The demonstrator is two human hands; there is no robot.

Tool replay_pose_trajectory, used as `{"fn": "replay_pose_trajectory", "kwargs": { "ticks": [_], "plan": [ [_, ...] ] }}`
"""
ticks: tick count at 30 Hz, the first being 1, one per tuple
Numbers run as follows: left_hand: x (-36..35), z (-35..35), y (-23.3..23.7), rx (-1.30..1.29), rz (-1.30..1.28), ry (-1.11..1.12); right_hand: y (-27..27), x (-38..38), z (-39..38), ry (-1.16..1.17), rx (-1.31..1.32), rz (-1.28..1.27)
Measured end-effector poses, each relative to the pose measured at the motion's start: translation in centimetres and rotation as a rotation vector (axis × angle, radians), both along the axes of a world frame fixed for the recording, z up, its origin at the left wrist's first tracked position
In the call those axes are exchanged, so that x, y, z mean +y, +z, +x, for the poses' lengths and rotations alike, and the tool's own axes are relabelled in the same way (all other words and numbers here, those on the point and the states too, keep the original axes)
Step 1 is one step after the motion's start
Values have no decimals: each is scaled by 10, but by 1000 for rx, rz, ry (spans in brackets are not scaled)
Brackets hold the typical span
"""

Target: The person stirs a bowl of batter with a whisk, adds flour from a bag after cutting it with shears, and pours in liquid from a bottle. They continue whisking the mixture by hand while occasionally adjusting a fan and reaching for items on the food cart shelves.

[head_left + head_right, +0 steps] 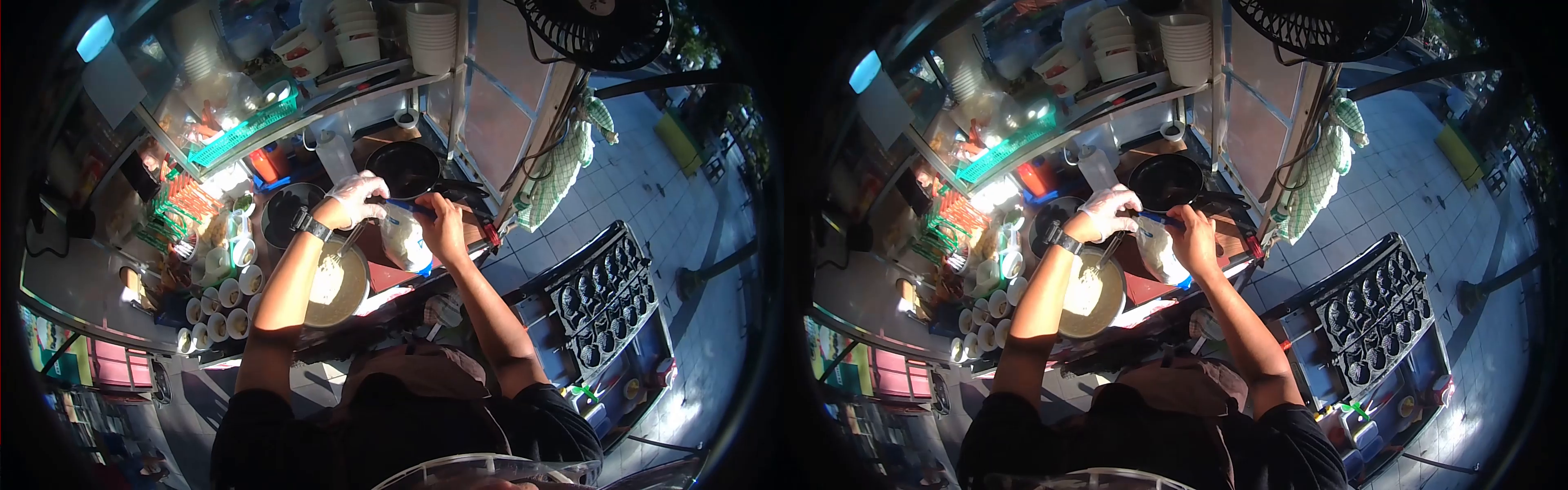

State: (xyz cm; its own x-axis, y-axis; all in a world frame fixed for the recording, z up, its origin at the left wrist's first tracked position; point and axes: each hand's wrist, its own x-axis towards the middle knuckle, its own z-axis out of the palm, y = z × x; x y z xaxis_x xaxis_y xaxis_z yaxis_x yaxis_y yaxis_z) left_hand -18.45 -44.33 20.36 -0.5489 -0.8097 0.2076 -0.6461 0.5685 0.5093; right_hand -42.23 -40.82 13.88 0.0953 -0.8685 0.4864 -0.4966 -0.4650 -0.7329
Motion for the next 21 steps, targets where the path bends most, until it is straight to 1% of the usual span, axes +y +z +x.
{"fn": "replay_pose_trajectory", "kwargs": {
  "ticks": [1,2,4,5,6,7,8,9,10,12,13,15,16,17,18,19,20,21],
  "plan": [
    [-3,4,-11,-48,-40,-52,1,1,-2,3,-10,33],
    [-7,7,-28,-61,-124,-50,1,1,-5,9,-11,28],
    [-14,9,-54,-87,-116,-6,0,3,-10,8,54,32],
    [-12,5,-53,-70,-182,-23,1,4,-11,7,65,74],
    [-17,9,-67,-68,-179,-24,3,4,-11,6,67,77],
    [-23,12,-83,216,8,-55,5,4,-11,1,86,98],
    [-25,11,-87,498,195,-89,8,5,-11,-6,103,116],
    [-28,10,-89,396,133,-6,10,4,-11,-12,101,112],
    [-30,10,-90,392,128,-14,12,3,-12,-19,65,62],
    [-13,3,-57,94,-272,-44,17,1,-19,-32,25,10],
    [2,-14,-33,111,-310,-5,21,1,-29,-51,26,-4],
    [14,-33,-20,139,-339,-63,17,1,-50,-73,-7,23],
    [17,-42,-21,150,-373,-105,11,-1,-57,-76,-61,203],
    [12,-45,-39,101,-378,-102,-4,-1,-59,-81,-35,169],
    [15,-44,-42,107,-383,-96,-13,-5,-60,-92,-12,119],
    [13,-42,-41,82,-356,-71,-21,-9,-62,-70,4,125],
    [10,-42,-37,54,-323,-52,-16,-6,-61,-54,15,137],
    [9,-40,-37,80,-307,-39,-14,-5,-57,-73,58,139]
  ]
}}
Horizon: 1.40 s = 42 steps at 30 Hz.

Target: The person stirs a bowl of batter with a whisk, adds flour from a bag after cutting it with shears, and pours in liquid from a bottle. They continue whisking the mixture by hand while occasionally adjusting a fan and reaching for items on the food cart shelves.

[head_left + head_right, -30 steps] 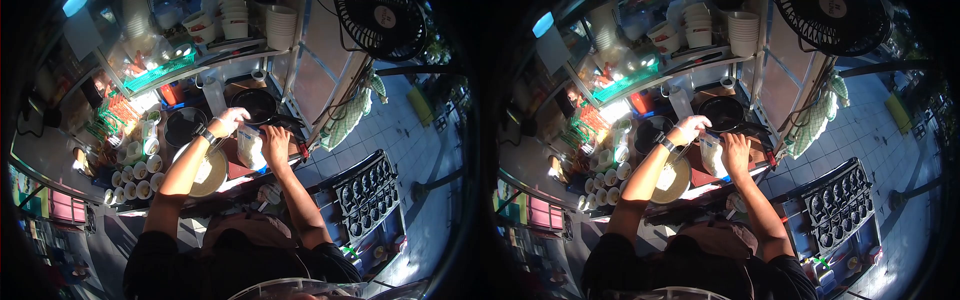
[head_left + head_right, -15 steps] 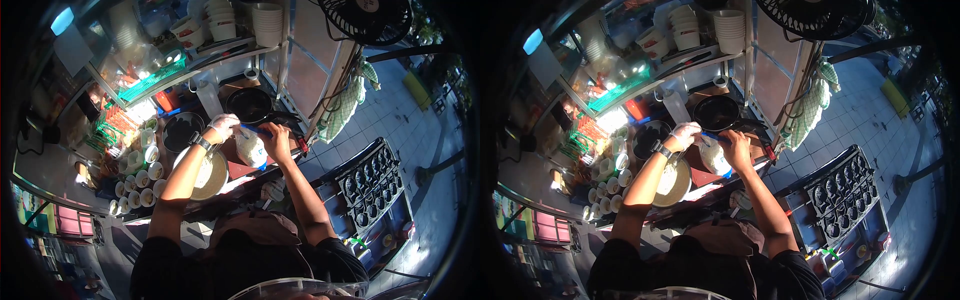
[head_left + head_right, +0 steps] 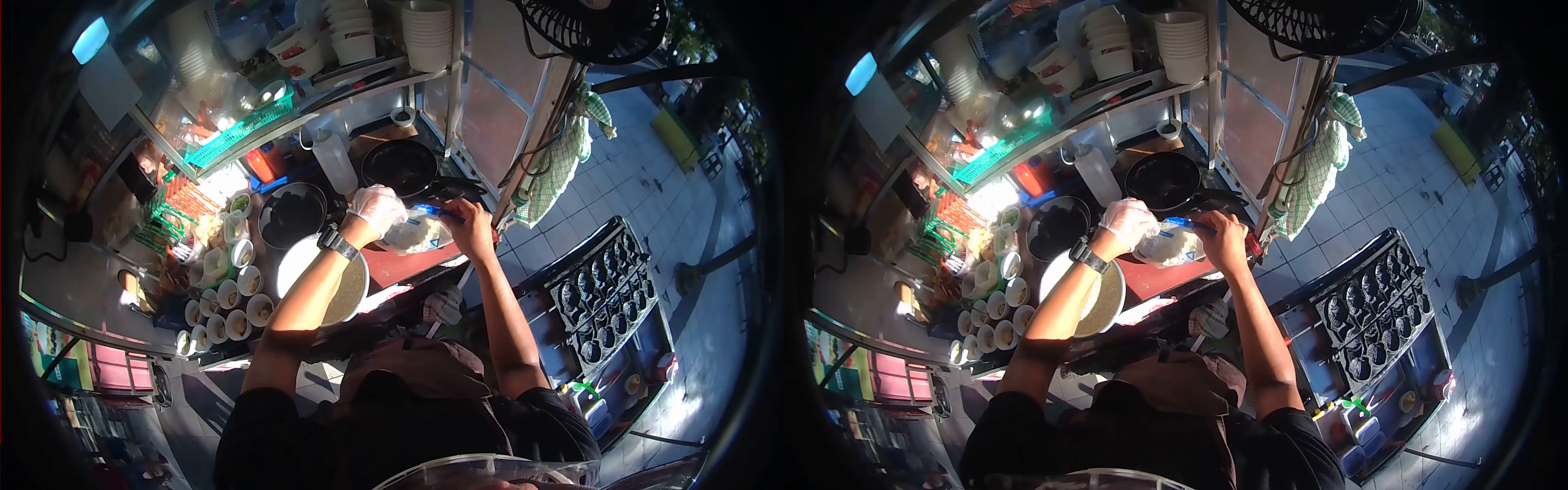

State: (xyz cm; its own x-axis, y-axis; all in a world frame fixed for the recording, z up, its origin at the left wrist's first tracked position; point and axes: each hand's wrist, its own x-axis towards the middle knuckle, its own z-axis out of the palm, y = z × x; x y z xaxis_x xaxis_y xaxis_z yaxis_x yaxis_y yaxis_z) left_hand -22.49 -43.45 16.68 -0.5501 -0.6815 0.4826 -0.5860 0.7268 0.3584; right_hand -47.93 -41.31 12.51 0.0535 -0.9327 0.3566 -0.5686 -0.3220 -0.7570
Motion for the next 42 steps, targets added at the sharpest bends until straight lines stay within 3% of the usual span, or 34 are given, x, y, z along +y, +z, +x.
{"fn": "replay_pose_trajectory", "kwargs": {
  "ticks": [1,7,9,11,15,19,23,25,26,29,31,33,34,35,37,39,42],
  "plan": [
    [-1,1,0,-3,-54,-35,2,2,1,12,65,21],
    [-14,11,-33,256,162,147,15,19,39,-38,407,-489],
    [-11,9,-23,165,315,273,10,23,53,-28,486,-416],
    [-8,10,-14,107,330,258,8,22,61,-13,473,-377],
    [-2,14,-13,287,536,292,-8,3,68,64,475,-406],
    [4,15,-7,126,408,224,-20,-9,73,97,327,-397],
    [2,16,-19,-72,-25,97,-21,-19,66,208,253,-244],
    [1,11,-25,-116,-106,108,-22,-24,64,229,236,-229],
    [3,4,-21,-263,-121,167,-22,-26,63,226,218,-252],
    [-8,2,-42,-216,-180,128,-22,-31,59,231,233,-273],
    [-30,8,-71,-230,44,157,-15,-28,62,155,129,-259],
    [-18,1,-45,17,423,254,-11,-23,55,172,244,-263],
    [-36,10,-81,115,427,201,-12,-19,53,230,332,-413],
    [-34,9,-73,121,433,206,-12,-15,51,288,417,-560],
    [-31,2,-46,-333,329,236,-12,-12,54,294,510,-568],
    [-36,4,-48,-417,226,174,-15,-14,56,281,541,-605],
    [-33,3,-44,-446,342,246,-16,-22,57,305,551,-584]
  ]
}}
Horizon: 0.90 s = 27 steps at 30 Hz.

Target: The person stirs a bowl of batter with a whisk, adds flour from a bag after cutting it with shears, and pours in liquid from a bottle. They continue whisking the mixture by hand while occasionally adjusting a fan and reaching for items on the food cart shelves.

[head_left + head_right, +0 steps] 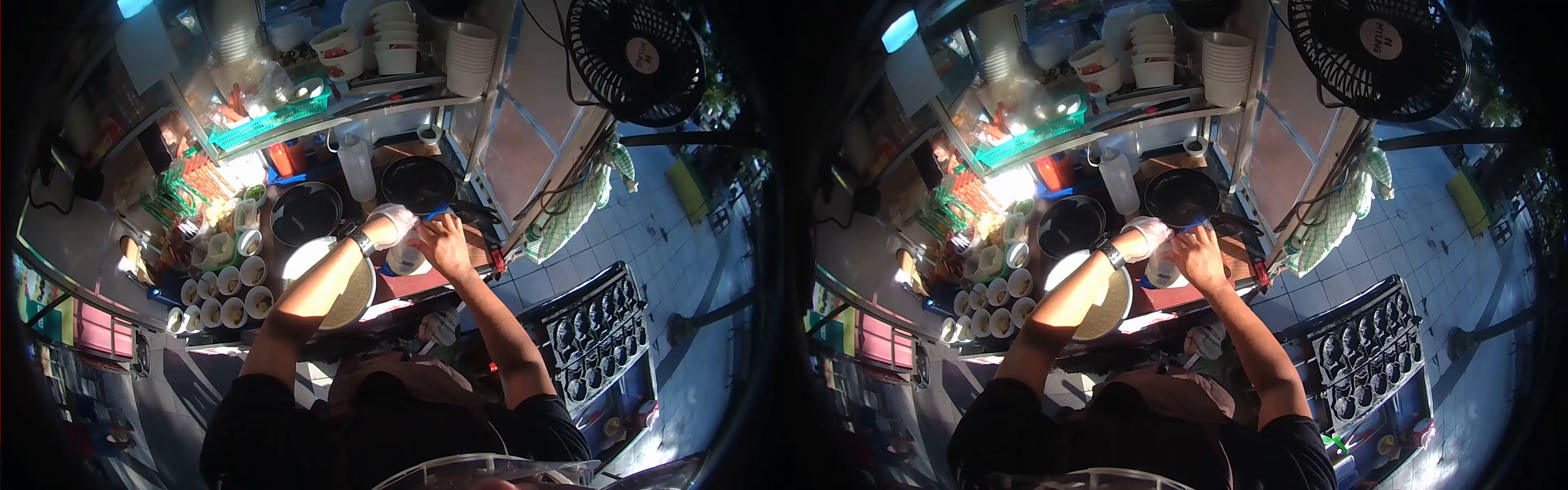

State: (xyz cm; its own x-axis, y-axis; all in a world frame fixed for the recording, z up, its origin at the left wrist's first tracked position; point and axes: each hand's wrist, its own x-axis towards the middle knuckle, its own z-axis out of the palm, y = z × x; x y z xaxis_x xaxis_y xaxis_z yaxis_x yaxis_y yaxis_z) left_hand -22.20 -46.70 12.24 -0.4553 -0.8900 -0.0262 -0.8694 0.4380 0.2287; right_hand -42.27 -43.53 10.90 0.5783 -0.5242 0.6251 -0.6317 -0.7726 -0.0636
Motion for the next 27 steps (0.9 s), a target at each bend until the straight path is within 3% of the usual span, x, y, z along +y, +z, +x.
{"fn": "replay_pose_trajectory", "kwargs": {
  "ticks": [2,5,6,7,11,13,19,21,25,27],
  "plan": [
    [-5,9,-13,-114,-212,-195,-2,-5,4,9,6,22],
    [-5,19,-26,-18,-339,-237,-12,-13,8,24,18,65],
    [8,7,-2,209,-123,53,-13,-16,8,46,-30,108],
    [16,4,12,212,-120,66,-16,-19,7,45,-42,136],
    [29,9,27,4,-367,-72,-9,-15,9,8,-55,126],
    [17,13,-1,77,-571,-100,-14,-19,12,4,-39,187],
    [21,9,12,186,-656,-104,-3,-20,9,45,0,231],
    [18,5,10,187,-600,-27,-7,-29,10,86,-91,277],
    [22,3,19,191,-591,-82,18,-26,7,224,-228,303],
    [26,3,22,371,-675,-92,31,-27,1,248,-222,259]
  ]
}}
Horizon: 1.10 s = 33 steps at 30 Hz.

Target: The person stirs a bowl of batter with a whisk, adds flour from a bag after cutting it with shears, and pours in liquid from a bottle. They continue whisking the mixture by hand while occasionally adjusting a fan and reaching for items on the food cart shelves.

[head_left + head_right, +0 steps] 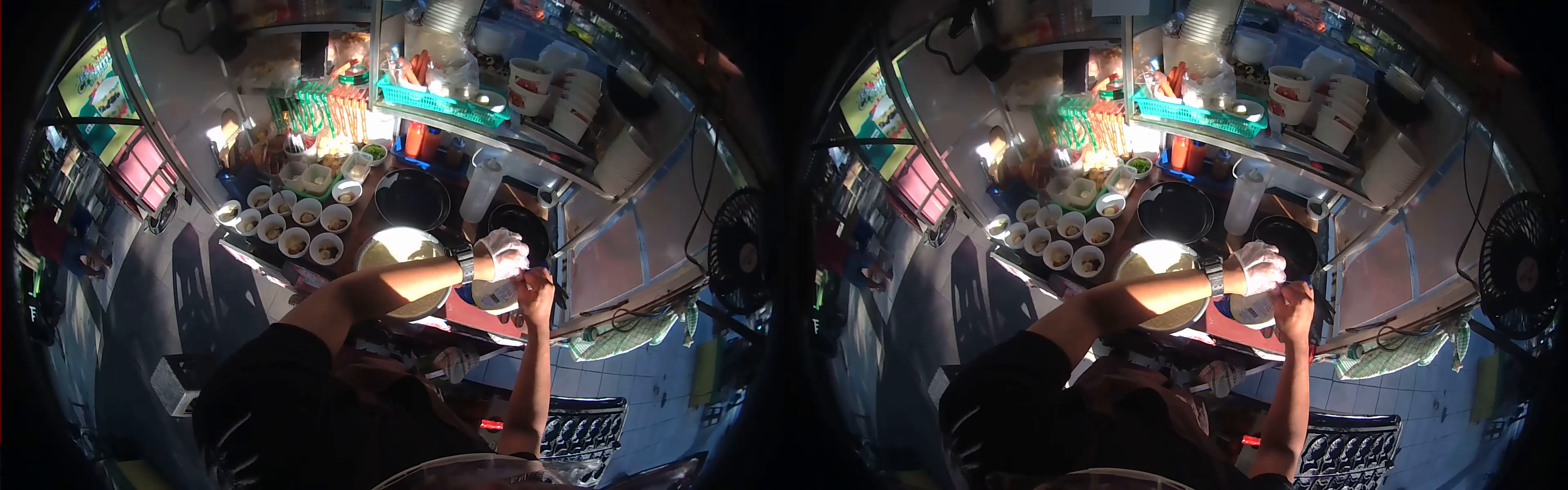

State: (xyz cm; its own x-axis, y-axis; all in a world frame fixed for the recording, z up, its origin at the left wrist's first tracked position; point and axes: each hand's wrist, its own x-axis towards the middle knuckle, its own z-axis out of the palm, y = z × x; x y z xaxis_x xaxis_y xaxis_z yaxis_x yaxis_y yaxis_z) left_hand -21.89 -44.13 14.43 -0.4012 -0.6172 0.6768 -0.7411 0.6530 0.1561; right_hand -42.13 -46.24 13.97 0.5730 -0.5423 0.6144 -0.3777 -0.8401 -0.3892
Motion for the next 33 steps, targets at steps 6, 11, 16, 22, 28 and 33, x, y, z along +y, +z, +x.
{"fn": "replay_pose_trajectory", "kwargs": {
  "ticks": [6,11,16,22,28,33],
  "plan": [
    [71,32,81,267,4,98,90,46,-10,-37,-112,106],
    [154,147,91,340,-57,128,158,86,5,-81,13,155],
    [246,300,54,422,-19,458,204,135,81,-4,119,249],
    [295,471,-35,869,190,612,214,187,221,12,452,464],
    [285,543,-59,1034,226,589,178,225,352,168,211,988],
    [270,565,-1,919,159,812,84,213,403,197,-293,1459]
  ]
}}
